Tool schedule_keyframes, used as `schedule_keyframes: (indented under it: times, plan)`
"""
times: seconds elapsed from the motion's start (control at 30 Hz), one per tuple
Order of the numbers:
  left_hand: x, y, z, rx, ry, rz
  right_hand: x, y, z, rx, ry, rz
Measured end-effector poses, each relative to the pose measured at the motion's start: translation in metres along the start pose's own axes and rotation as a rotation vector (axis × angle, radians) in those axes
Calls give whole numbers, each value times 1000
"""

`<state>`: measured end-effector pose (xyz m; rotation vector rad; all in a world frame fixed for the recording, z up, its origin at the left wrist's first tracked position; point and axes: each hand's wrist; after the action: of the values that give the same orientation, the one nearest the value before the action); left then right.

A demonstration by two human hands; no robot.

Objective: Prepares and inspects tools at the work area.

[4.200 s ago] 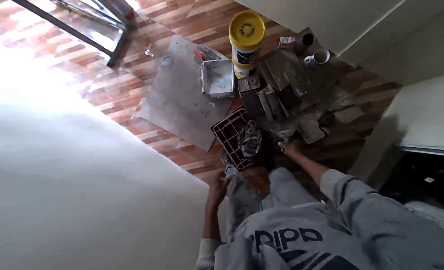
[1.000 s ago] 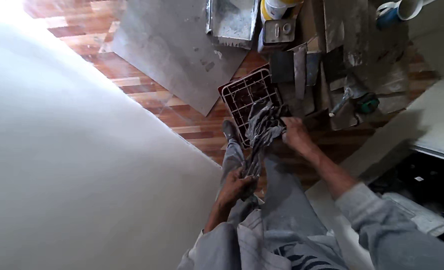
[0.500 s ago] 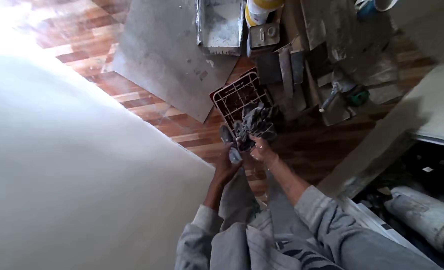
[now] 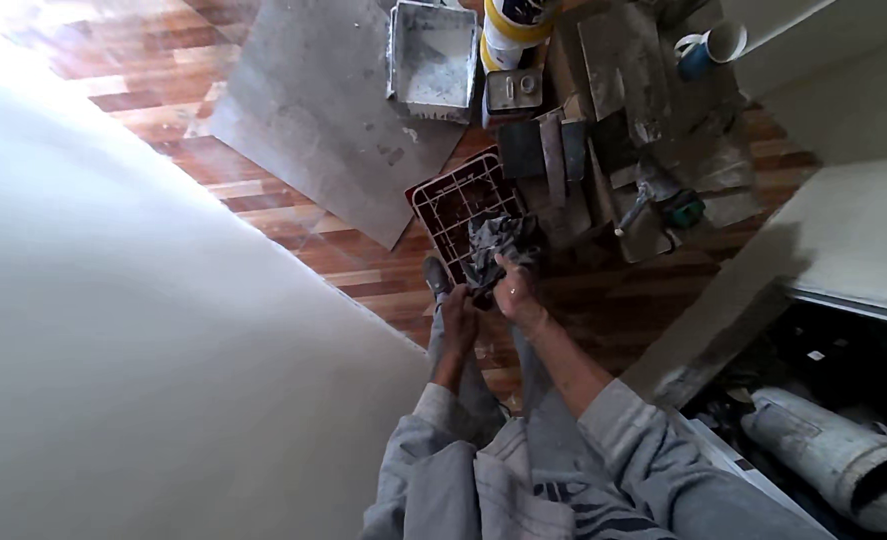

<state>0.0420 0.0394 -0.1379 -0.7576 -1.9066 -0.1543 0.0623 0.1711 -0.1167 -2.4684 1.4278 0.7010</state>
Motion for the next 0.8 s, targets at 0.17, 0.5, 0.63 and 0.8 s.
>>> schedule_keyframes:
  times: [0.17, 0.5, 0.63, 0.8]
  plan:
    - [37, -14, 13, 41, -625, -687, 9, -42, 4, -431, 218, -301]
    - [15, -1, 7, -2, -706, -792, 21, -75, -29, -368, 397, -17]
    - [1, 14, 3, -123, -409, -410, 21, -53, 3, -307, 252, -262]
    - [-4, 5, -7, 188, -439, -601, 40, -73, -1, -190, -114, -374]
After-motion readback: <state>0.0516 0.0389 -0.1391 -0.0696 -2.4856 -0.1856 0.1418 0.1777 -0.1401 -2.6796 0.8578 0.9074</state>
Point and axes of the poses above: each hand's wrist, its own z-axis towards the middle knuckle, its own y-axis out of the palm, x = y × z, and after that the axes turned 7 degrees about -z, right-handed
